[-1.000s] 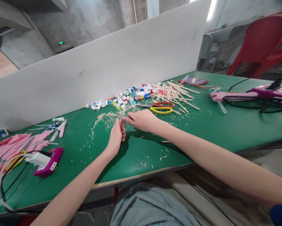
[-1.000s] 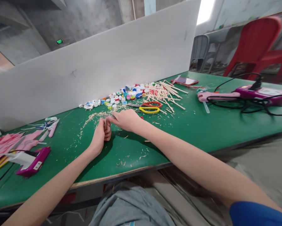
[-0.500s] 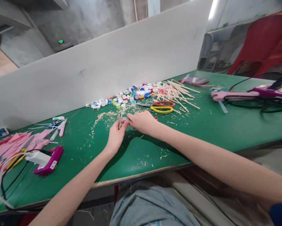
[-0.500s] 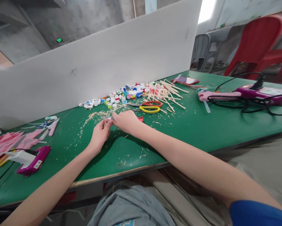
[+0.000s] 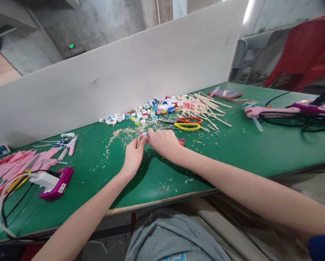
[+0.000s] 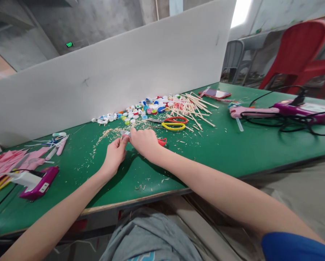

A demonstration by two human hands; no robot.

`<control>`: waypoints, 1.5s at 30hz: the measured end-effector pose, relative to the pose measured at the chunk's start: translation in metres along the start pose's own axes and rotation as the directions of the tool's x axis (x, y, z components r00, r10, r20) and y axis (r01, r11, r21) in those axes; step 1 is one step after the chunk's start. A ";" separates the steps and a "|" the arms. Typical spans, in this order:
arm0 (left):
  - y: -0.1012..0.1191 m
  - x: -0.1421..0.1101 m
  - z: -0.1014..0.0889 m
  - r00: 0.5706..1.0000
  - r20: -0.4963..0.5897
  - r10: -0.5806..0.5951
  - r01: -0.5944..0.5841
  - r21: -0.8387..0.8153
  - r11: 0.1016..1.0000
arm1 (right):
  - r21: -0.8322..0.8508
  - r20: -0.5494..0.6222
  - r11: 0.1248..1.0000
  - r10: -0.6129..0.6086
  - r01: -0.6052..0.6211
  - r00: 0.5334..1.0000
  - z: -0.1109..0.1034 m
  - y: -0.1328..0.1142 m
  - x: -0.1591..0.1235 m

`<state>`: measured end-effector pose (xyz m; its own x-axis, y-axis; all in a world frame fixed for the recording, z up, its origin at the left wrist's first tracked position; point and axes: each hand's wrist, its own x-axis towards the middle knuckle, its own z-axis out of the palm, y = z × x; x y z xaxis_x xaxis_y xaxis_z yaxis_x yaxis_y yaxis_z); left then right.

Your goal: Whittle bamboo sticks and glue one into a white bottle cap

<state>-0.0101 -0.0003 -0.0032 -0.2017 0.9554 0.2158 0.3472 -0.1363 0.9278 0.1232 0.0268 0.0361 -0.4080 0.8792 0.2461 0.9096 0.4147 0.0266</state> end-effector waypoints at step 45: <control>0.008 -0.006 0.006 0.991 0.128 -0.025 0.043 -0.144 0.989 | -0.017 0.005 0.990 -0.143 0.143 0.990 -0.003 0.021 0.004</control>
<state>-0.0004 -0.0057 0.0005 -0.0916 0.9841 0.1519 0.2025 -0.1310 0.9705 0.1412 0.0383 0.0405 -0.5340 0.8123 0.2347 0.8433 0.5318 0.0779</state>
